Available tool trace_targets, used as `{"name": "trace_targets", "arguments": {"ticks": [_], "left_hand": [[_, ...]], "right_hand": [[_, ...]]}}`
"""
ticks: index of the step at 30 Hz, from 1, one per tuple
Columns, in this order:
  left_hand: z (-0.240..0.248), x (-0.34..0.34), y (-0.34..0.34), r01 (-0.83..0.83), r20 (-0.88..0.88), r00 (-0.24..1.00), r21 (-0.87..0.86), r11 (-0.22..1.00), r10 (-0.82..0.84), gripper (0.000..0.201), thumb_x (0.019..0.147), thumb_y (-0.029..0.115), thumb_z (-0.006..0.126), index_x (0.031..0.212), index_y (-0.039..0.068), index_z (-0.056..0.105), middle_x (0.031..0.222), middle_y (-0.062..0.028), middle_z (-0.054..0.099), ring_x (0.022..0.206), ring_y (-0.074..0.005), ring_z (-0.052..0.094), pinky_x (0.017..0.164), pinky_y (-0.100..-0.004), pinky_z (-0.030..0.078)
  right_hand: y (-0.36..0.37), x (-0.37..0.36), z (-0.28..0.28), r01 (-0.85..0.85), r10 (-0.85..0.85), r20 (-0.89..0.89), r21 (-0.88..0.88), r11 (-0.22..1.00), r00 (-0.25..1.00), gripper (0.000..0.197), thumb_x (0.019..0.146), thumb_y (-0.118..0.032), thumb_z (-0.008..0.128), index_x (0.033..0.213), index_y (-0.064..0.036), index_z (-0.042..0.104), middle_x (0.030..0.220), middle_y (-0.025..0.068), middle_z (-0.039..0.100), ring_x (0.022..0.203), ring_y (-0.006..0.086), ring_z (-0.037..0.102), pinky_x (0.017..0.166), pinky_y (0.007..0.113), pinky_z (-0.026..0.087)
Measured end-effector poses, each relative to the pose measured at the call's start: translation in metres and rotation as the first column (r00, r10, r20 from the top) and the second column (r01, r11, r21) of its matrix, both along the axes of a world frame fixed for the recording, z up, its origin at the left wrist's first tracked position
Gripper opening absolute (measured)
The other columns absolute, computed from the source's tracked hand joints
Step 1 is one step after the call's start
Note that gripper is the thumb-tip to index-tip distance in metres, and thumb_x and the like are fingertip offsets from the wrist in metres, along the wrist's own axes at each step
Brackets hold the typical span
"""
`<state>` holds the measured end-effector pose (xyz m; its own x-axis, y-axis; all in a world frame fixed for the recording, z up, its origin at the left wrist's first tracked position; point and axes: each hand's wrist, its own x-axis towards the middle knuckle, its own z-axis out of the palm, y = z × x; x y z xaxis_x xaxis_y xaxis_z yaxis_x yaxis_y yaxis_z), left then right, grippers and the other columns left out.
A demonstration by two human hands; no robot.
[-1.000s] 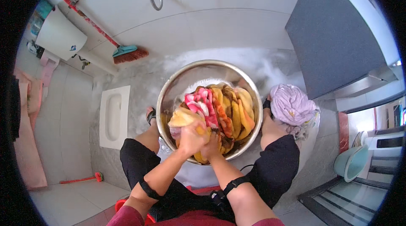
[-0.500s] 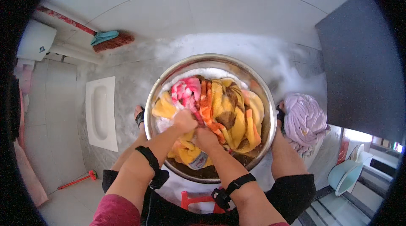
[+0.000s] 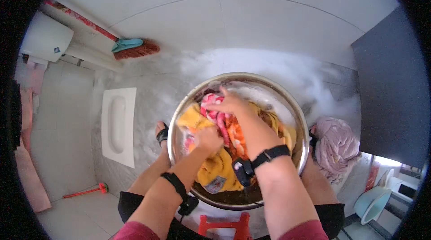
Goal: Hand-washing laundry in a large metal bowl on the bathroom floor and rinsing the floor/walls.
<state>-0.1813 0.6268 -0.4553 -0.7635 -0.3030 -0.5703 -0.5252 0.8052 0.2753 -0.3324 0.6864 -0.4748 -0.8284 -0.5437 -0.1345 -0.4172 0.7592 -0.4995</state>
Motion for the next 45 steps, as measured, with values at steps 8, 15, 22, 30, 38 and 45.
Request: {"name": "trace_targets", "arguments": {"ticks": [8, 15, 22, 30, 38, 45], "left_hand": [[0.036, 0.081, -0.012, -0.32, -0.451, 0.625, 0.597, 0.736, 0.638, 0.072, 0.08, 0.03, 0.071, 0.139, 0.006, 0.038, 0.128, -0.0274, 0.051, 0.119, -0.0431, 0.051, 0.1, -0.0447, 0.042], [0.098, 0.078, -0.008, -0.362, -0.617, 0.759, -0.137, 0.922, 0.207, 0.09, 0.073, 0.065, 0.071, 0.141, 0.014, 0.043, 0.148, -0.0297, 0.022, 0.134, -0.0488, 0.026, 0.109, -0.0578, 0.027], [0.087, 0.115, 0.058, 0.364, -0.302, 0.888, 0.004, 0.931, -0.346, 0.09, 0.069, 0.062, 0.072, 0.145, 0.022, 0.042, 0.144, -0.0215, 0.04, 0.138, -0.0473, 0.027, 0.109, -0.0634, 0.028], [0.065, 0.1, 0.101, 0.491, 0.072, 0.871, -0.086, 0.867, -0.486, 0.068, 0.073, 0.056, 0.068, 0.128, 0.017, 0.055, 0.124, -0.0183, 0.059, 0.131, -0.041, 0.041, 0.098, -0.0607, 0.039], [0.011, -0.015, 0.035, 0.336, 0.288, 0.894, 0.074, 0.939, -0.343, 0.067, 0.078, 0.055, 0.062, 0.126, 0.008, 0.06, 0.114, -0.02, 0.067, 0.11, -0.0323, 0.063, 0.096, -0.0426, 0.048], [-0.024, -0.075, -0.001, 0.323, 0.218, 0.923, 0.014, 0.946, -0.318, 0.055, 0.075, 0.043, 0.063, 0.109, 0.001, 0.07, 0.117, -0.0214, 0.066, 0.109, -0.0338, 0.065, 0.094, -0.0442, 0.051]], "right_hand": [[0.038, 0.059, 0.052, -0.102, 0.038, 0.314, 0.189, 0.977, 0.949, 0.031, 0.08, -0.035, 0.068, 0.095, -0.0083, 0.073, 0.097, 0.0192, 0.071, 0.095, 0.0331, 0.068, 0.086, 0.042, 0.053], [0.169, 0.185, 0.15, 0.358, -0.167, 0.468, -0.356, 0.863, 0.868, 0.023, 0.075, -0.022, 0.069, 0.084, -0.001, 0.067, 0.075, 0.0185, 0.068, 0.07, 0.0318, 0.067, 0.068, 0.04, 0.052], [0.244, 0.255, 0.13, 0.183, -0.122, 0.334, -0.157, 0.971, 0.935, 0.031, 0.071, -0.025, 0.071, 0.09, 0.0006, 0.068, 0.077, 0.0165, 0.07, 0.071, 0.0325, 0.068, 0.071, 0.041, 0.053], [0.205, 0.235, 0.048, -0.1, -0.06, 0.429, 0.342, 0.934, 0.901, 0.041, 0.076, -0.043, 0.063, 0.096, -0.0084, 0.074, 0.104, 0.0161, 0.07, 0.112, 0.0324, 0.06, 0.094, 0.053, 0.042], [0.12, 0.123, 0.035, 0.033, -0.347, 0.58, 0.482, 0.875, 0.737, 0.054, 0.082, -0.043, 0.054, 0.114, -0.0021, 0.068, 0.119, 0.0197, 0.066, 0.112, 0.0332, 0.064, 0.098, 0.045, 0.047], [0.087, 0.067, 0.008, 0.052, -0.336, 0.535, 0.475, 0.878, 0.775, 0.051, 0.081, -0.041, 0.056, 0.111, -0.0023, 0.07, 0.118, 0.0185, 0.067, 0.113, 0.0316, 0.063, 0.094, 0.04, 0.05]]}}
